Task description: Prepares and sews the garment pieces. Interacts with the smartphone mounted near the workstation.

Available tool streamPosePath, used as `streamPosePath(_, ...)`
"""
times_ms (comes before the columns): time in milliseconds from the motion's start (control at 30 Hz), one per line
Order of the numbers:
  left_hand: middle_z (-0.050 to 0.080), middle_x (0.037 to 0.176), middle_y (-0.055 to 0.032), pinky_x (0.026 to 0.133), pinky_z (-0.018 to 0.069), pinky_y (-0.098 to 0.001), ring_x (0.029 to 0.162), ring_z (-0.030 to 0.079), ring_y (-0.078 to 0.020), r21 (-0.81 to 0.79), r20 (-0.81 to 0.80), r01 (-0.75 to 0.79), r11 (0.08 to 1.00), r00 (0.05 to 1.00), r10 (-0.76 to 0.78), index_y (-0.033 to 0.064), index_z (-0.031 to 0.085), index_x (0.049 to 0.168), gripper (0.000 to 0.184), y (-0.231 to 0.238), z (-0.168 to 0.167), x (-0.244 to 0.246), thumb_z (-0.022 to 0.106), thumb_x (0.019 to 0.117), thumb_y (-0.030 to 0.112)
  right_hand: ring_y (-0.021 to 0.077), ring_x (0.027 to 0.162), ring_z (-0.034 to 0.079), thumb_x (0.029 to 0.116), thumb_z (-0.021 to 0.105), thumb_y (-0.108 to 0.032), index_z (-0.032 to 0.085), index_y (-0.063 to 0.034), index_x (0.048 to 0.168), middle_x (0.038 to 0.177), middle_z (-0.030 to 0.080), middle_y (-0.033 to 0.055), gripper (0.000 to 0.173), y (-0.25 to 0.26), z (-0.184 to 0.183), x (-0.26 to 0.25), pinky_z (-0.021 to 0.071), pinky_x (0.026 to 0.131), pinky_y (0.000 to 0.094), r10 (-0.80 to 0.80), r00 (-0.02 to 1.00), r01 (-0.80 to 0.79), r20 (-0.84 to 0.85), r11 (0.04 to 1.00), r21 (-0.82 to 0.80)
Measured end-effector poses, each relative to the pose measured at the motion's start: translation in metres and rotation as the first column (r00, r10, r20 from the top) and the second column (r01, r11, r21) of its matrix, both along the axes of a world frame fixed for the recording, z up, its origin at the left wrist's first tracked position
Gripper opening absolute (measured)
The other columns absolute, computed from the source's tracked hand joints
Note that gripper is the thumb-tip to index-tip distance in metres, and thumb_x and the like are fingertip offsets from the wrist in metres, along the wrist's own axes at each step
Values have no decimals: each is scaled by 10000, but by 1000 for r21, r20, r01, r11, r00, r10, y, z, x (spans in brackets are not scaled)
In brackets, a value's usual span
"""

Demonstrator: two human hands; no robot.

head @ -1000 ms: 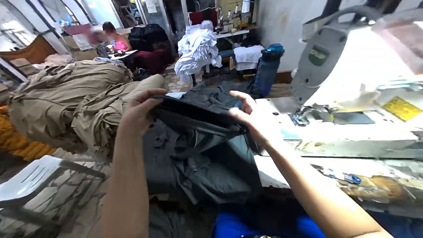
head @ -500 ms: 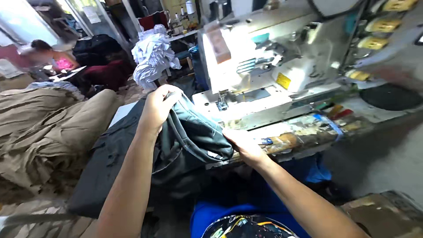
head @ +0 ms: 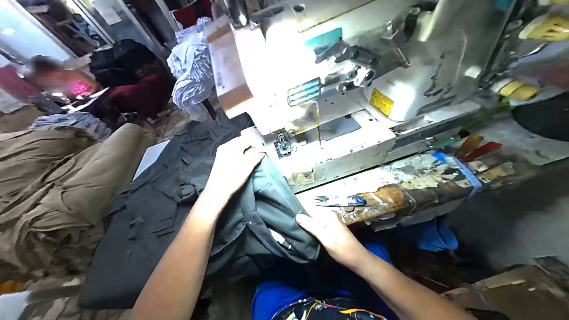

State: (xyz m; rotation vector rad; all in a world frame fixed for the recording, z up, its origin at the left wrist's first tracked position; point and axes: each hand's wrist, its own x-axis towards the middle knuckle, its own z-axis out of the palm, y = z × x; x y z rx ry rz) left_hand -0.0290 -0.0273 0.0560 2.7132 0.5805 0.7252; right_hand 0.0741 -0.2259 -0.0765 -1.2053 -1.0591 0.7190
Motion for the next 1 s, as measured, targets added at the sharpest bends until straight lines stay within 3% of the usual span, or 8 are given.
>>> streamPosePath(133, 715, 914, -125, 798, 535, -466, 883, 689, -244, -1, -80, 15, 1000, 997, -15, 13, 740, 946, 79, 13, -20, 25, 702, 923, 77, -92, 550, 446, 1006, 549, -143, 525, -129, 630, 577, 457, -123, 377, 3, -17, 5, 380, 544, 104, -33, 998, 39, -51, 993, 113)
streamPosePath(200, 722, 1062, -159, 944, 537, -470, 1048, 691, -256, -26, -59, -6, 1000, 998, 4, -10, 715, 1091, 212, 28, -23, 46, 719, 914, 107, -90, 548, 450, 1013, 546, -146, 516, -117, 618, 569, 452, -114, 397, 15, -11, 15, 381, 542, 103, -83, 996, 87, -33, 988, 128)
streamPosePath(267, 692, 1134, -294, 1010, 475, -564, 1134, 659, -409, 45, -52, -82, 996, 995, 85, -112, 676, 1137, 329, 52, -36, 62, 710, 906, 120, -94, 539, 443, 1014, 543, -149, 512, -104, 607, 558, 437, -113, 411, 32, 2, 24, 379, 535, 103, -148, 989, 147, -7, 981, 125)
streamPosePath(400, 653, 1232, -280, 1097, 409, -364, 1196, 605, -287, 44, -146, -304, 952, 940, 307, -155, 616, 1225, 380, 96, -57, 62, 624, 990, 143, -87, 531, 405, 1013, 550, -141, 479, -94, 581, 553, 410, -104, 440, 57, 11, 29, 343, 534, 107, -196, 981, 191, 14, 968, 162)
streamPosePath(533, 720, 1034, -210, 944, 514, -416, 1031, 693, -282, 272, -36, 58, 960, 998, -50, -65, 698, 1057, 295, 93, -48, 59, 672, 922, 195, -60, 509, 390, 1027, 539, -163, 444, -103, 580, 538, 388, -83, 461, 36, 0, 17, 325, 505, 125, -143, 989, 131, 47, 973, 189)
streamPosePath(633, 664, 1197, -315, 1065, 428, -545, 1206, 615, -421, 33, -63, 6, 999, 998, -4, -127, 652, 1189, 374, 48, -25, 65, 711, 921, 128, -40, 498, 371, 1032, 526, -155, 426, -89, 579, 528, 368, -61, 469, 16, -8, 8, 307, 496, 130, -142, 986, 119, 88, 967, 223)
streamPosePath(767, 694, 1147, -246, 1041, 462, -444, 1158, 647, -300, 48, 51, 68, 997, 996, -70, -85, 674, 1161, 350, 46, -28, 66, 727, 885, 123, -50, 493, 344, 1031, 523, -152, 394, -111, 571, 529, 341, -77, 479, 15, -8, 7, 280, 490, 123, -166, 982, 141, 88, 960, 241)
streamPosePath(1000, 685, 1176, -271, 1054, 460, -531, 1174, 649, -360, -66, 29, 33, 997, 999, -31, -101, 648, 1207, 400, 53, -28, 70, 741, 895, 131, -78, 516, 395, 1022, 519, -135, 478, -120, 593, 553, 402, -115, 431, 16, 4, 10, 333, 516, 117, -204, 979, 198, 21, 968, 157)
